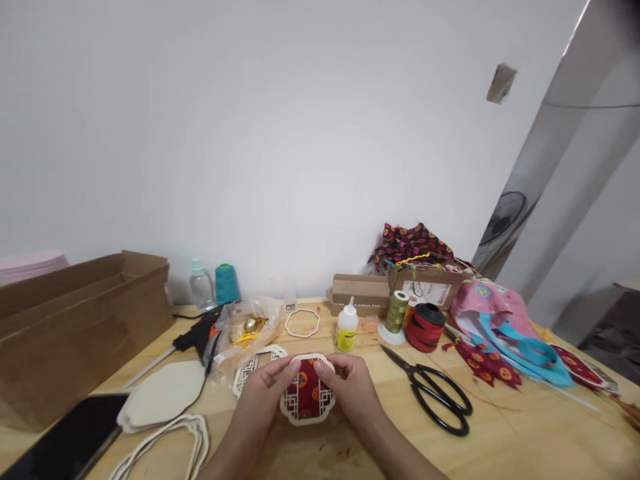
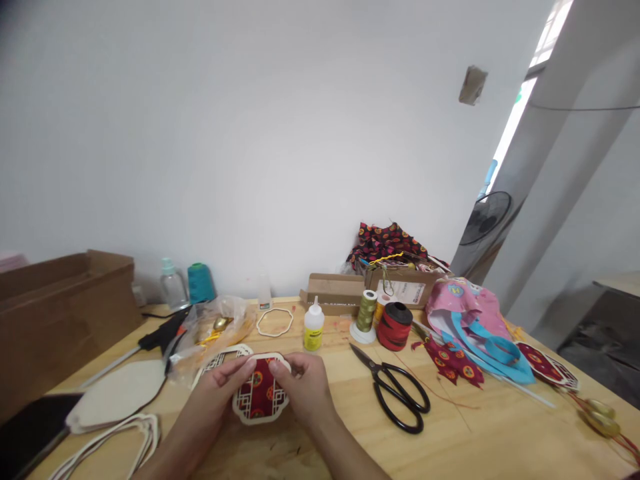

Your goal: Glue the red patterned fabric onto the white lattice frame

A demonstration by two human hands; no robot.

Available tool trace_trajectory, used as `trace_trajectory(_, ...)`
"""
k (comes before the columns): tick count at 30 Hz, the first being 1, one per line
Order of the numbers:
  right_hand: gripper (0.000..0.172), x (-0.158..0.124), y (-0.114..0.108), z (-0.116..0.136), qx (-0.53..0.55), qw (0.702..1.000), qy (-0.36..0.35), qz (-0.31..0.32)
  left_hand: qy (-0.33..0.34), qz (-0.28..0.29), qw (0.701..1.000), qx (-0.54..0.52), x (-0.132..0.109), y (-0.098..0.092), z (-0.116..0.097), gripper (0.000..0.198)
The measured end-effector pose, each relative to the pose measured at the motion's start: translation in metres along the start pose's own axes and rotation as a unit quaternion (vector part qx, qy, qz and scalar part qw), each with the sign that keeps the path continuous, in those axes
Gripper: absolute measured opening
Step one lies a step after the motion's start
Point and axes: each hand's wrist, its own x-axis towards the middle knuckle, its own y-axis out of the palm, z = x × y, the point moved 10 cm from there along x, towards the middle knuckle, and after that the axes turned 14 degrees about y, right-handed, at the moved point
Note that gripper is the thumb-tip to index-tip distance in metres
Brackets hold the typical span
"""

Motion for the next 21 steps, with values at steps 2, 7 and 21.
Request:
trace_trajectory(2, 0.03, -0.001, 0.0, 0.002, -0.014, 1.0, -0.01, -0.008, -0.007, 0.001, 1.0, -0.003, 0.0, -0.001, 0.002, 0.026)
trace_trajectory(7, 0.024, -0.009, -0.016, 0.02, -0.073, 0.99, -0.087, -0.079, -0.002, -0.03, 0.999, -0.045, 0.001, 0.0, 0.005, 0.038)
trace_trajectory(21, 0.061, -0.08, 0.048, 0.066, -0.341, 0.821, -0.457, -0.027, -0.129, -0.037, 0.944, -0.3, -0.02, 0.028, 0.012, 0.063)
